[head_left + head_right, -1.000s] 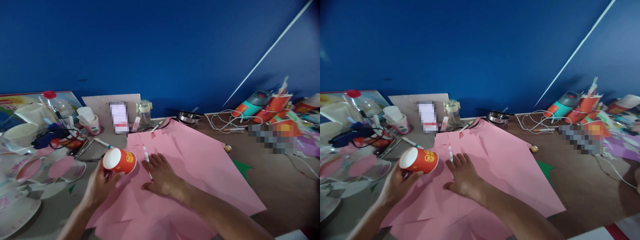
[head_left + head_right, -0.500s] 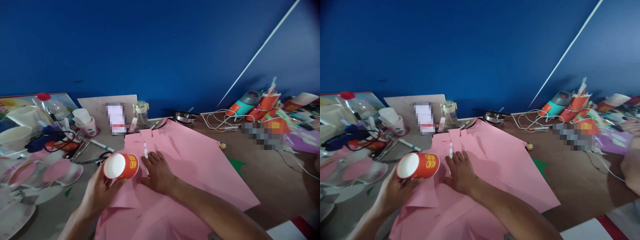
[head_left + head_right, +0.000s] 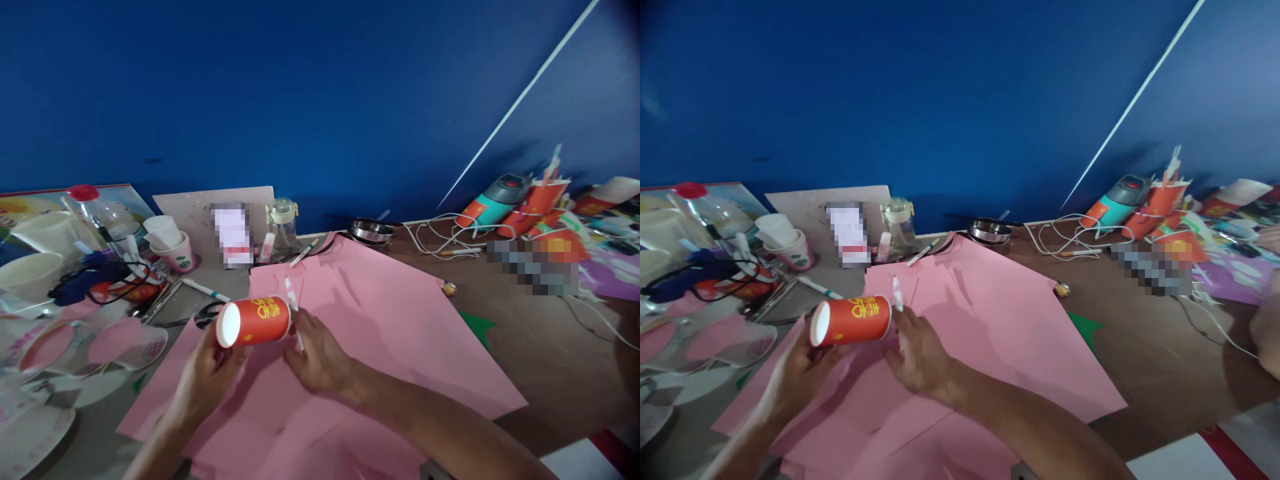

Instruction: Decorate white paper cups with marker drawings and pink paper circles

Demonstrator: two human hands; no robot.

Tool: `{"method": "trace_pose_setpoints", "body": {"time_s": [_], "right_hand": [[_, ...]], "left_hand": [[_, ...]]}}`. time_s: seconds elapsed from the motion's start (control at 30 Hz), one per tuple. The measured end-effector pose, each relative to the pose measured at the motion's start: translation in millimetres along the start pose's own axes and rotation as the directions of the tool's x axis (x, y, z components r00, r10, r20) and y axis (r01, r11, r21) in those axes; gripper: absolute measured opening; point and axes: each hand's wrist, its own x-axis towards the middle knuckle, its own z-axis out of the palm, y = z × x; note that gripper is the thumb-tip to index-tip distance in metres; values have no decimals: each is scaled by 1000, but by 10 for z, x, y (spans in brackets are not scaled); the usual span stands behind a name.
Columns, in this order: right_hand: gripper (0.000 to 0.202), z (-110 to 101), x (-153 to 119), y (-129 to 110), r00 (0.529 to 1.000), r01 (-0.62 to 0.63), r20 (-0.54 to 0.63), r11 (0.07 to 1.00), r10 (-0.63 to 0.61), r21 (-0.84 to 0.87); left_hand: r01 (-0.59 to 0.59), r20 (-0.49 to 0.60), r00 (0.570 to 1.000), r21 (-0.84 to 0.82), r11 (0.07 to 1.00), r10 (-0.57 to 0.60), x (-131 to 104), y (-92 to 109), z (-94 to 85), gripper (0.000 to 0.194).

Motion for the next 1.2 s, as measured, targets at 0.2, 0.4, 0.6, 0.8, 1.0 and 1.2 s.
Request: {"method": "trace_pose_setpoints", "body": {"time_s": [0.2, 0.4, 0.6, 0.8, 1.0, 1.2], "right_hand": [[54, -62, 32, 122, 992, 23, -123, 986, -2, 165], [52, 26, -10, 59, 994, 110, -18, 957, -110, 269], [43, 40, 14, 102, 991, -51, -99, 943, 88, 328], [39, 32, 59, 108, 967, -131, -96, 780, 238, 612], [40, 43, 144, 75, 936, -234, 41, 530, 349, 815], [37, 95, 109, 14, 966, -203, 35, 662, 258, 721]], "left_hand": [[-59, -1, 998, -101, 993, 59, 44, 0, -24, 51], [-67, 87, 995, 179, 982, 52, 74, -140, 143, 70], [-44, 92, 996, 320, 946, 16, 87, -238, 125, 73], [13, 84, 996, 161, 987, -27, 58, -187, 71, 70], [-33, 23, 999, -255, 966, 40, 46, -161, -19, 69], [7, -34, 999, -232, 973, -15, 48, -111, 56, 71]]}}
